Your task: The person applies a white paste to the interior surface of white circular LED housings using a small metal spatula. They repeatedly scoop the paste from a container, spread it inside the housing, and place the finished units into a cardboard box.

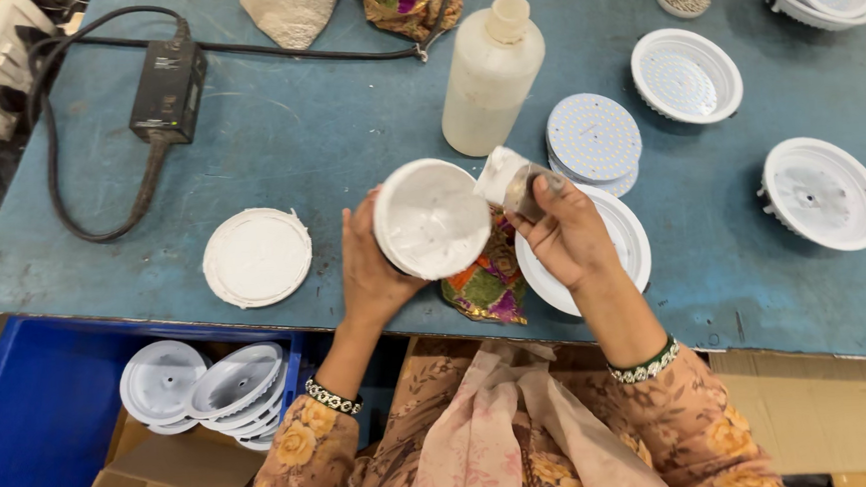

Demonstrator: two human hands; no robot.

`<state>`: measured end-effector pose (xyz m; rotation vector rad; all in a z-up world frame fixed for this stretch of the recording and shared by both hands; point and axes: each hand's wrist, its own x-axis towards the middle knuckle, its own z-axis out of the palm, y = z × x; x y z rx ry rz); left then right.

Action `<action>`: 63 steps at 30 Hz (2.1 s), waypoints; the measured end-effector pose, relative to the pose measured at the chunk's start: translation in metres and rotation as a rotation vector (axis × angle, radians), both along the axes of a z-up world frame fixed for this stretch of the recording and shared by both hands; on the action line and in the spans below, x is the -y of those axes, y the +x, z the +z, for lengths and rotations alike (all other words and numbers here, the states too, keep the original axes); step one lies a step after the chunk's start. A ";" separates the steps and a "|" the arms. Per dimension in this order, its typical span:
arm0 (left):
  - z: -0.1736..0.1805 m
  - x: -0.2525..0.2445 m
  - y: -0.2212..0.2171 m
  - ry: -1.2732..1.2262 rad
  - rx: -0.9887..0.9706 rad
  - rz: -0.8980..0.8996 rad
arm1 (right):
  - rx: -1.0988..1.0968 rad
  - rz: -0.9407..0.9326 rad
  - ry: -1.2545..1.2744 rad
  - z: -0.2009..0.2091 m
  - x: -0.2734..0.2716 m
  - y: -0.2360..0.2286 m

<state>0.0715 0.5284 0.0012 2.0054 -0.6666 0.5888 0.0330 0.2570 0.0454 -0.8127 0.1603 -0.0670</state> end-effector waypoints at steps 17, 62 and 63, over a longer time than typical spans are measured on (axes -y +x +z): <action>0.016 0.045 -0.079 -0.201 -0.493 -0.414 | 0.010 -0.412 -1.594 0.002 0.078 -0.101; -0.032 0.175 -0.052 -0.336 -0.704 -0.349 | 0.005 0.026 -2.398 0.002 0.028 -0.177; -0.032 0.175 -0.052 -0.336 -0.706 -0.356 | 0.024 -0.058 -2.319 0.010 0.033 -0.180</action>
